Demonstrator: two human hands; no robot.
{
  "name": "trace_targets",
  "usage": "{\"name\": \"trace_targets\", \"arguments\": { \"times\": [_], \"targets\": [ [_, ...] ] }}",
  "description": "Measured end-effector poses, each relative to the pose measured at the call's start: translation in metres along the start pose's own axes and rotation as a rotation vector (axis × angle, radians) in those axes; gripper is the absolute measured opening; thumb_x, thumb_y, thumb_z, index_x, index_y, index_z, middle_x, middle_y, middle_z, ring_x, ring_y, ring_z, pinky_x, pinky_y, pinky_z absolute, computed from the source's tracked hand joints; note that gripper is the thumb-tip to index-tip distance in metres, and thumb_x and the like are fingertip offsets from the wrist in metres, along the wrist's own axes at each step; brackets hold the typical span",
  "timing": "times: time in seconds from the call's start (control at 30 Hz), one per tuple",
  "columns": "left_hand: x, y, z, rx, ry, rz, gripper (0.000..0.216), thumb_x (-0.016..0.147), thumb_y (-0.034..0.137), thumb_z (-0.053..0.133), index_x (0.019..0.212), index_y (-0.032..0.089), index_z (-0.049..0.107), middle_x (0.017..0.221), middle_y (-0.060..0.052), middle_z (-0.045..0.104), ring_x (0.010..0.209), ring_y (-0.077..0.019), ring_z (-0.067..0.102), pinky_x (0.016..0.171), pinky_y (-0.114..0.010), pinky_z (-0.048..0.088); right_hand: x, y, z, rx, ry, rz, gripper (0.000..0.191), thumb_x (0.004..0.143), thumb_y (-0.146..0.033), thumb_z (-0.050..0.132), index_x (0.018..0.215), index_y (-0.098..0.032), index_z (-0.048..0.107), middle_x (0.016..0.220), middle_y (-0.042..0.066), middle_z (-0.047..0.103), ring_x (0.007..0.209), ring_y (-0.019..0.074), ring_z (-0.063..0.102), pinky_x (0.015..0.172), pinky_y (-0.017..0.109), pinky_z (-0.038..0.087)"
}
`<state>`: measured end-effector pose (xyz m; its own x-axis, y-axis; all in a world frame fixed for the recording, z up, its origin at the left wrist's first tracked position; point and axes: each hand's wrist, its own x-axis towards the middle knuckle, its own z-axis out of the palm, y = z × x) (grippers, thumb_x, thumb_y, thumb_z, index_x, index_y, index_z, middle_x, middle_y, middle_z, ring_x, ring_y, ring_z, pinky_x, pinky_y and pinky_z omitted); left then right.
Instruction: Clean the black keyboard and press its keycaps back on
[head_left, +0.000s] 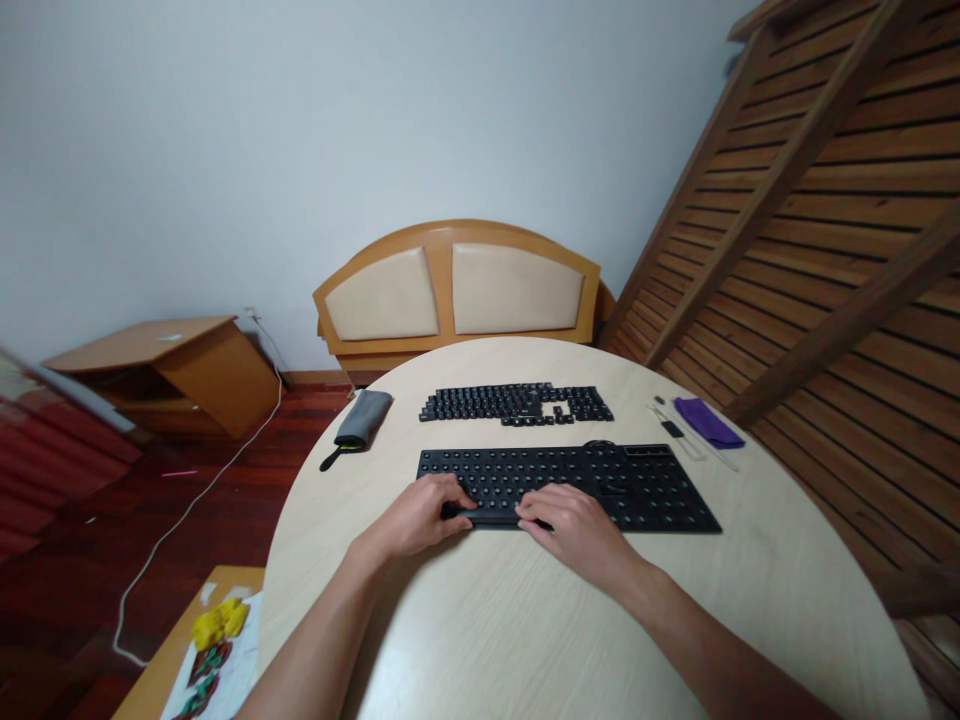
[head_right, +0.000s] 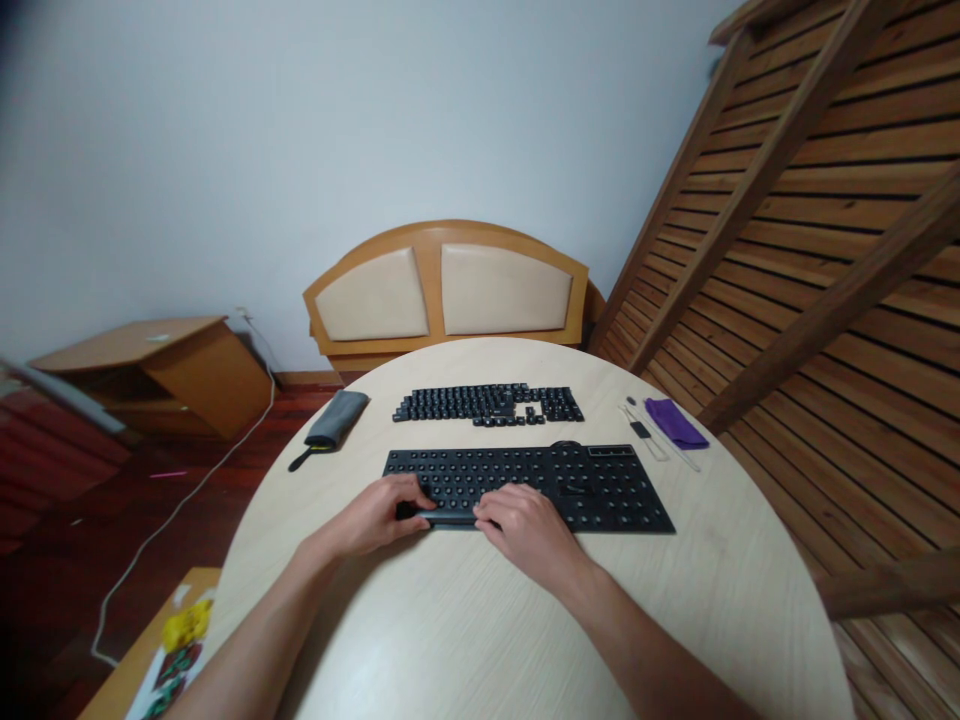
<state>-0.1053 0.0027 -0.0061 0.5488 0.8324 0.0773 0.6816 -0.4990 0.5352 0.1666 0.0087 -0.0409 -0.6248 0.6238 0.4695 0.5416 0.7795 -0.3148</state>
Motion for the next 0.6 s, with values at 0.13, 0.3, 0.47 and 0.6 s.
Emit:
{"name": "trace_targets", "arguments": {
  "times": [0.13,0.3,0.47,0.6],
  "targets": [
    [0.0001,0.0029,-0.0012,0.001,-0.011,-0.015,0.011,0.084,0.023,0.071,0.095,0.022,0.074,0.091,-0.002,0.069,0.083,-0.0187,0.062,0.076,-0.03,0.047,0.0004,-0.0039,-0.0008,-0.069,-0.004,-0.022,0.006,0.087,-0.016,0.071,0.091,-0.02,0.071,0.091,0.002,0.076,0.084,0.02,0.067,0.077,0.035,0.05],
    [0.0001,0.0025,-0.0016,-0.016,-0.009,-0.016,0.012,0.086,0.025,0.071,0.096,0.023,0.075,0.091,-0.003,0.069,0.083,-0.0189,0.063,0.075,-0.03,0.047,0.0006,-0.0054,-0.0009,-0.077,-0.008,0.005,0.007,0.086,-0.015,0.071,0.091,-0.02,0.07,0.092,0.002,0.076,0.086,0.0205,0.067,0.077,0.034,0.05],
    [-0.0007,0.0004,-0.0004,-0.014,-0.002,-0.021,0.013,0.085,0.025,0.072,0.098,0.023,0.075,0.092,-0.002,0.07,0.084,-0.019,0.063,0.076,-0.03,0.047,0.0008,-0.0066,-0.0009,-0.092,-0.027,0.001,0.007,0.086,-0.015,0.07,0.091,-0.02,0.069,0.094,0.003,0.075,0.086,0.0205,0.067,0.076,0.034,0.05],
    [-0.0008,0.0017,-0.0006,0.004,-0.005,-0.026,0.012,0.085,0.024,0.072,0.096,0.023,0.074,0.092,-0.002,0.069,0.083,-0.0189,0.063,0.075,-0.03,0.047,0.0012,-0.0083,0.0001,-0.132,-0.063,0.024,0.006,0.087,-0.015,0.07,0.091,-0.019,0.067,0.093,0.003,0.074,0.086,0.0216,0.067,0.076,0.036,0.05]
  ]
}}
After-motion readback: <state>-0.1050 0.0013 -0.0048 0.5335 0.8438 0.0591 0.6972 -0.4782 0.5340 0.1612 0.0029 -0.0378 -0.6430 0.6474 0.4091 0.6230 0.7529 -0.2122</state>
